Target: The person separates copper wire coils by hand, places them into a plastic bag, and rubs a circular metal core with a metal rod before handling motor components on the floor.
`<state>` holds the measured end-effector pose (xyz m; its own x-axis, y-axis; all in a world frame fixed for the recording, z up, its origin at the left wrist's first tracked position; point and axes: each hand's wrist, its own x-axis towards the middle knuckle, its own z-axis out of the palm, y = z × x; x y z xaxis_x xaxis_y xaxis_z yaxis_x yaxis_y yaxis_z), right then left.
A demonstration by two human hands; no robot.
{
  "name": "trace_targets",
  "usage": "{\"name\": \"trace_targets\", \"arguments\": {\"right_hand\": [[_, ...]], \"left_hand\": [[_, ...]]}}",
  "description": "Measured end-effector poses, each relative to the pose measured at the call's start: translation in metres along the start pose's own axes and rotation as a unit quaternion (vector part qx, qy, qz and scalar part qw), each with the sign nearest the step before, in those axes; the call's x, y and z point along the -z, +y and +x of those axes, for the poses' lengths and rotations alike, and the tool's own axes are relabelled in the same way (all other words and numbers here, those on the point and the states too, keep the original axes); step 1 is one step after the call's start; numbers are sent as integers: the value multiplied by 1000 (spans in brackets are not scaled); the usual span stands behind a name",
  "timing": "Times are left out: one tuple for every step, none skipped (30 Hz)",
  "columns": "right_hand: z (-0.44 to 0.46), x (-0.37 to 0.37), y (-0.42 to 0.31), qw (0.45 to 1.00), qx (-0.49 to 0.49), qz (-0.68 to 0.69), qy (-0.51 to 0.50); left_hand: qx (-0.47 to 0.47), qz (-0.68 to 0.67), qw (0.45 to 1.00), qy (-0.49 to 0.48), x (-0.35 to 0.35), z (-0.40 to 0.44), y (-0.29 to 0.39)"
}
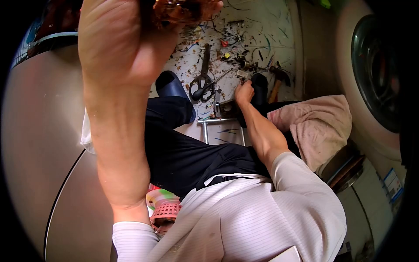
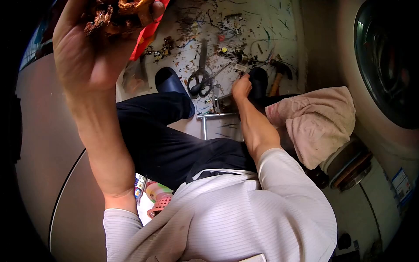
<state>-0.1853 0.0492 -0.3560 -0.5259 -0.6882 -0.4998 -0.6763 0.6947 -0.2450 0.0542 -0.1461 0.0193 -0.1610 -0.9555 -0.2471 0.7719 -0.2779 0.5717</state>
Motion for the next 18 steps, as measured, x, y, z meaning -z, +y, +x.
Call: {"name": "trace_targets", "arguments": {"right_hand": [[1,-2,-1,1000,-9,5,6],[5,-6,-4,1000,-5,7,4],[8,-8,-6,1000,-11,8,11],[9,-11,-2,1000,-19,6,14],[13,-15,0,1000,-23,1,18],[14,-14,-3,1000,-19,5,13],[13,-12,-6,1000,-18,8,8],[10,-9,-7,999,-31,12,2],[10,-8,-4,999,-32,11,0],[10,-6,-2,1000,-12,22,-17],[7,-3,4,999,4,31,-36],[8,-5,13,997,20,53,-45],[13,-10,25,995,27,60,-72],[16,-17,34,994,11,76,-82],[18,-16,30,992,-1,95,-87],[20,-13,27,992,2,96,-86],[21,-9,27,967,-45,196,-154],[23,-5,27,926,-90,294,-218]], "left_hand": [[3,-2,1000,-7,8,3,-2],[-75,56,994,-49,15,10,-4],[-80,55,994,-49,9,3,-3],[-85,53,994,-49,3,-3,-2],[-91,52,993,-49,-4,-9,-1],[-62,19,994,-84,13,3,-2],[-56,22,995,-74,10,0,1],[-50,26,996,-65,8,-3,3],[-44,29,997,-56,5,-6,6],[-50,27,993,-107,-2,-9,8],[-51,24,990,-129,-2,-11,6],[-51,21,987,-151,-3,-13,4],[-48,13,985,-164,-1,-16,3],[-48,8,983,-179,0,-17,2],[-52,3,979,-199,2,-15,2],[-54,-3,975,-218,4,-12,2],[-54,-9,971,-235,5,-10,2],[-54,-12,968,-244,7,-7,0]]}}
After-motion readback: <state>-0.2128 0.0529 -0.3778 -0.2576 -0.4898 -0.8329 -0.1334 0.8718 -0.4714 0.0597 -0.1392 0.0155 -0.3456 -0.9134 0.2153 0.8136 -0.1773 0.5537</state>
